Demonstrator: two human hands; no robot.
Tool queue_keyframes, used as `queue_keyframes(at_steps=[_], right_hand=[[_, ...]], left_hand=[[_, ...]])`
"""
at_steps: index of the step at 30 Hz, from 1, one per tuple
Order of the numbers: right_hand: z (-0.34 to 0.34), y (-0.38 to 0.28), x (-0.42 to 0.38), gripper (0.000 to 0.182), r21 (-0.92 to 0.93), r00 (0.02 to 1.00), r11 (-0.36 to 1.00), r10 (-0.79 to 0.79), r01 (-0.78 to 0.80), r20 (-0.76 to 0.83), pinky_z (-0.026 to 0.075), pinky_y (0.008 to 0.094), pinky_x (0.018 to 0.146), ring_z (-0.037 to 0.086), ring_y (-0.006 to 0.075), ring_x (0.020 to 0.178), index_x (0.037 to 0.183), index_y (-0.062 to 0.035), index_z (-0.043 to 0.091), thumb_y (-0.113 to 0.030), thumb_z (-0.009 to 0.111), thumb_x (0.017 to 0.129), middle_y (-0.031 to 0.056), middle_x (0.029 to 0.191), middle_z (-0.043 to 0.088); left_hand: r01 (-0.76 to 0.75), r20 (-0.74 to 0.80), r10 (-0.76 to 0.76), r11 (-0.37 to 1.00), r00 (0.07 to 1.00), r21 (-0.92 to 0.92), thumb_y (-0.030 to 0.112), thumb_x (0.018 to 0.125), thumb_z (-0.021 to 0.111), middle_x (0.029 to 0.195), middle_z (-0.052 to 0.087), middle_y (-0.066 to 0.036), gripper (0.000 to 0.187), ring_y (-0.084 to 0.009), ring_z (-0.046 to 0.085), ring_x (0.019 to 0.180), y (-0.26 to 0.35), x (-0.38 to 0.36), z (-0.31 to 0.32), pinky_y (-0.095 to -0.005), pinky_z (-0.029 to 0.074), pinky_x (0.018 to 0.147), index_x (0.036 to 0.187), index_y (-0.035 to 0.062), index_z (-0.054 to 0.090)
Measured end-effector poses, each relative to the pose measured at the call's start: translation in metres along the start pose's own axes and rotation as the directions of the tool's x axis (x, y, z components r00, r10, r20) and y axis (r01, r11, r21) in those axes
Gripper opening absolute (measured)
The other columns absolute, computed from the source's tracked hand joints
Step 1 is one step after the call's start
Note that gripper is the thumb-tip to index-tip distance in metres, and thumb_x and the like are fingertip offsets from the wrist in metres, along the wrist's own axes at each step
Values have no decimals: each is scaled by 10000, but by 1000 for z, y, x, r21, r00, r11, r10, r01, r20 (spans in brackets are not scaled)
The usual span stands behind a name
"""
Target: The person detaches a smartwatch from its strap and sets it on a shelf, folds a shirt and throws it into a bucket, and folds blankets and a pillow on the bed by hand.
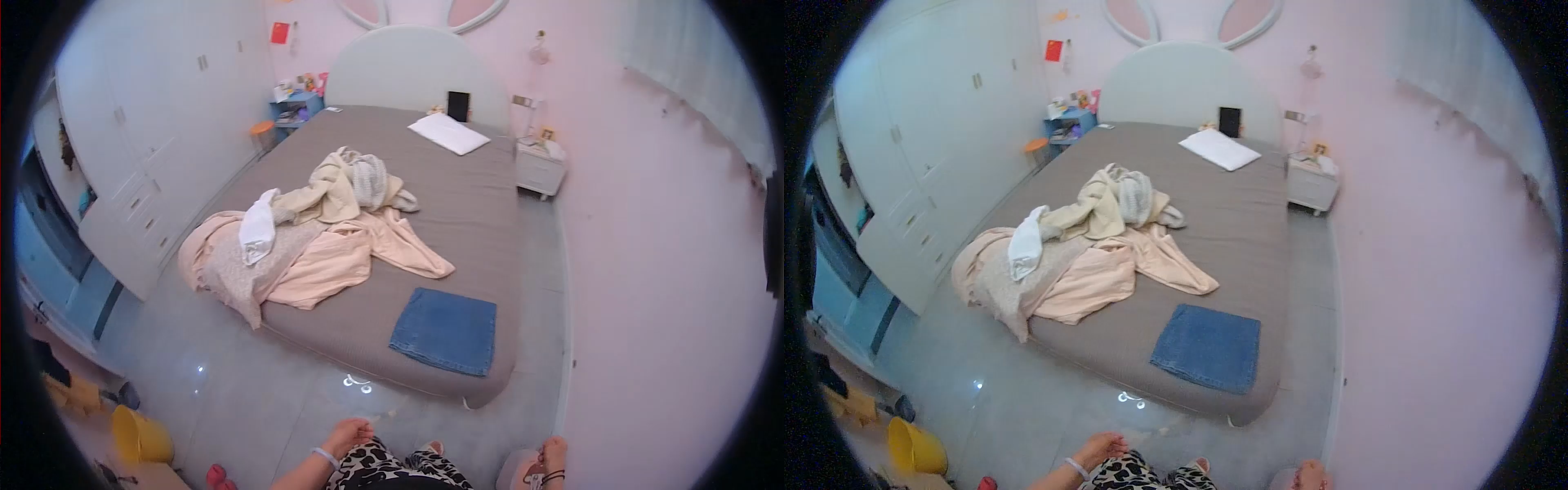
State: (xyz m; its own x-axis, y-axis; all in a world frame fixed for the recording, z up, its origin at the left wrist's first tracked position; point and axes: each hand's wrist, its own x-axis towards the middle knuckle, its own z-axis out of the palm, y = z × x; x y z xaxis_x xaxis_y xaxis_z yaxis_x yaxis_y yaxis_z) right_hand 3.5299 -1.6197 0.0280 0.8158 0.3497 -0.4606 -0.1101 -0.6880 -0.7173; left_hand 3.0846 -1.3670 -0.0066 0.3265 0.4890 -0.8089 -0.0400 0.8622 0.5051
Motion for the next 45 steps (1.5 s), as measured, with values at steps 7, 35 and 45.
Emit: queue_keyframes(at_steps=[7,35,45], right_hand=[[47,14,76,190,-190,987,969,-149,159,67,361,322,384,398,186,401,600,-31,480,-130,446,759,97,496,460],[377,-493,-65,120,94,472,930,-266,357,841,353,195,467,445,26,535,763,4,625,-111,660,769,-11,575,550],[344,-493,-52,128,135,292,913,-259,385,920,296,183,423,378,6,482,715,14,622,-98,678,741,-41,506,498]], left_hand=[[-74,-49,83,985,995,156,189,868,473,804,609,-78,182,-146,602,669,59,47,-9,-253,501,578,913,32,552],[-811,699,478,527,531,255,99,790,609,744,578,-90,142,-190,557,615,434,38,60,-286,435,555,895,3,597],[-884,630,668,92,396,458,-39,743,510,744,485,-135,150,-305,528,644,398,-15,96,-348,430,559,885,-2,478]])
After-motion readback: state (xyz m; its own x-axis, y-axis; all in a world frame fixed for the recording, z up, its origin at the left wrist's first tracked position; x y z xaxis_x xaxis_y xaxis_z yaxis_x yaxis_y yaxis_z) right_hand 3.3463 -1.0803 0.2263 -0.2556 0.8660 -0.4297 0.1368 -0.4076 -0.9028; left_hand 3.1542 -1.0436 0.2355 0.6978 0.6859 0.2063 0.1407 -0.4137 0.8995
